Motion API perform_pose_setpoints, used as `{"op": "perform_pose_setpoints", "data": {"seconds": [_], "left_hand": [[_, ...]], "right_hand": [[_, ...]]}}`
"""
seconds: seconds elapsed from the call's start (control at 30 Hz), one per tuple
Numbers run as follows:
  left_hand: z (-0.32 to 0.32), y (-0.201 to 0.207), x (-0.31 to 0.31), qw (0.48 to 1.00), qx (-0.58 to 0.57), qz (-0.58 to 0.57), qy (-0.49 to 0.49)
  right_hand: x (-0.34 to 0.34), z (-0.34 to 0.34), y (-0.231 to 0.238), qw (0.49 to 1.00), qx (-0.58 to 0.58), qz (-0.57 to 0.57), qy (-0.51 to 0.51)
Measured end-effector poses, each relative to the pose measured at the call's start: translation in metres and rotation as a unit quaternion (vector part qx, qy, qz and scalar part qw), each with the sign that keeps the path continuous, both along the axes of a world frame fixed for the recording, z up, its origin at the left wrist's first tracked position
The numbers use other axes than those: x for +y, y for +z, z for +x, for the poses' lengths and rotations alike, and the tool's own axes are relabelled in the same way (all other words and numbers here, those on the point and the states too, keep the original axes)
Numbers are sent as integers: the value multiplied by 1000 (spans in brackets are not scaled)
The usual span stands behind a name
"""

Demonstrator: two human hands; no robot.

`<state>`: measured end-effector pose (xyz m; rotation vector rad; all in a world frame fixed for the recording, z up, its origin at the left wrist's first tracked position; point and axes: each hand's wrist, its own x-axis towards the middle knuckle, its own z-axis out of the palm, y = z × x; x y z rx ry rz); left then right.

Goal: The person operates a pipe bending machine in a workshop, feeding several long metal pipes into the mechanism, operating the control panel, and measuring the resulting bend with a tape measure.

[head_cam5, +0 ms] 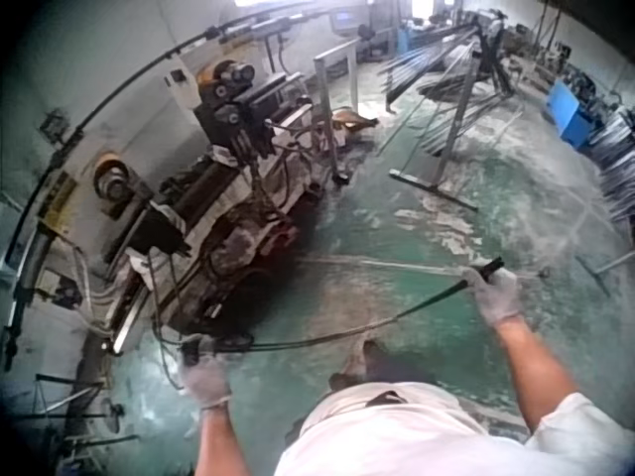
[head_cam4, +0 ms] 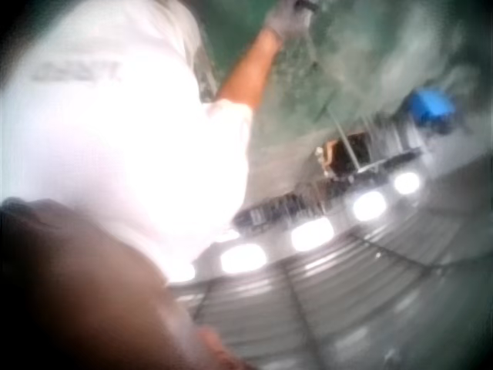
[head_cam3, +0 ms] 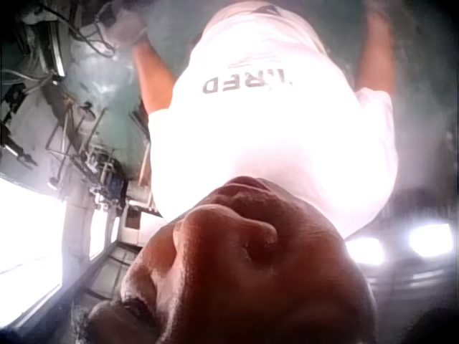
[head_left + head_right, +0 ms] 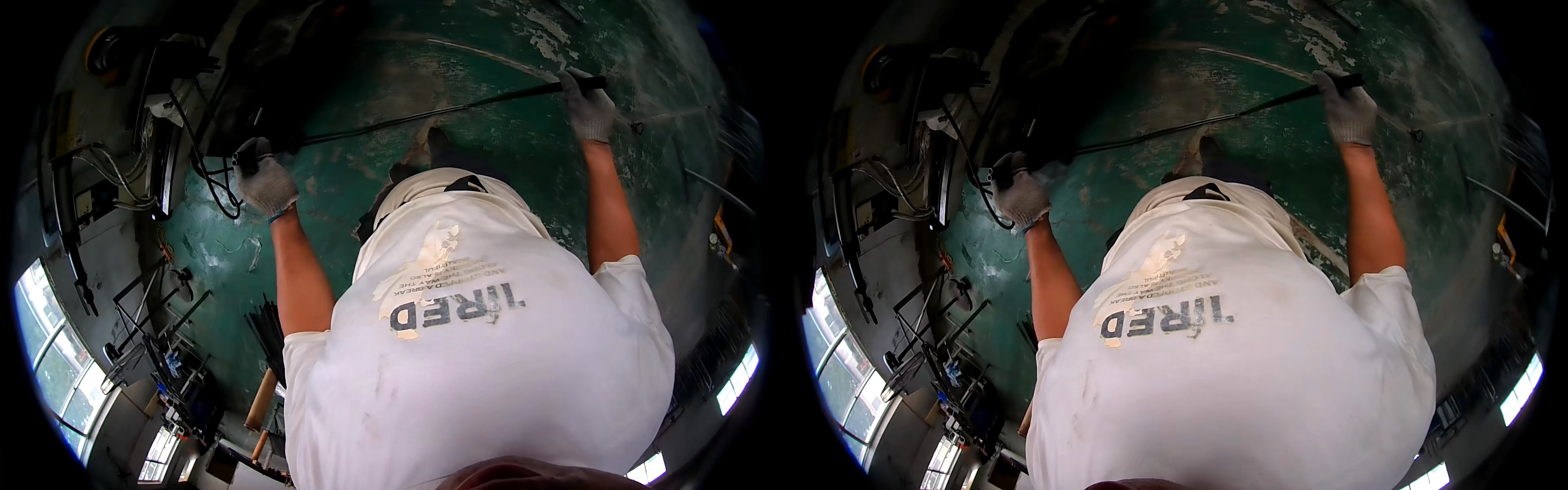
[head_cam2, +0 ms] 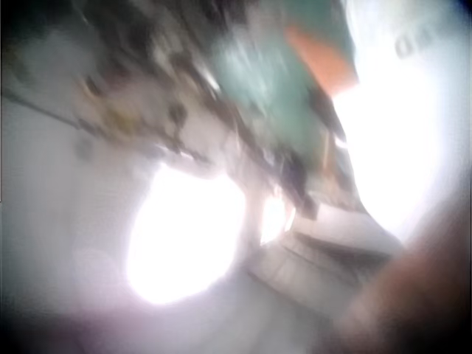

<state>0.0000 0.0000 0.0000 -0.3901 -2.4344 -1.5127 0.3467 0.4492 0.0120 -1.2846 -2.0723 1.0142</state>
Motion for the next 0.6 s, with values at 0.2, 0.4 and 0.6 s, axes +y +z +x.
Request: {"op": "perform_pose_setpoints", "data": {"seconds": [0.2, 0.4, 0.6], "left_hand": [[23, 27, 18, 993, -100, 0, 55], [22, 35, 21, 997, -76, 9, 12], [24, 33, 19, 994, -102, 38, -31]], "right_hand": [[-5, -9, 13, 994, -85, 71, -24], [3, -10, -6, 997, -40, 44, -54], [2, -3, -2, 993, -80, 29, -83]]}}
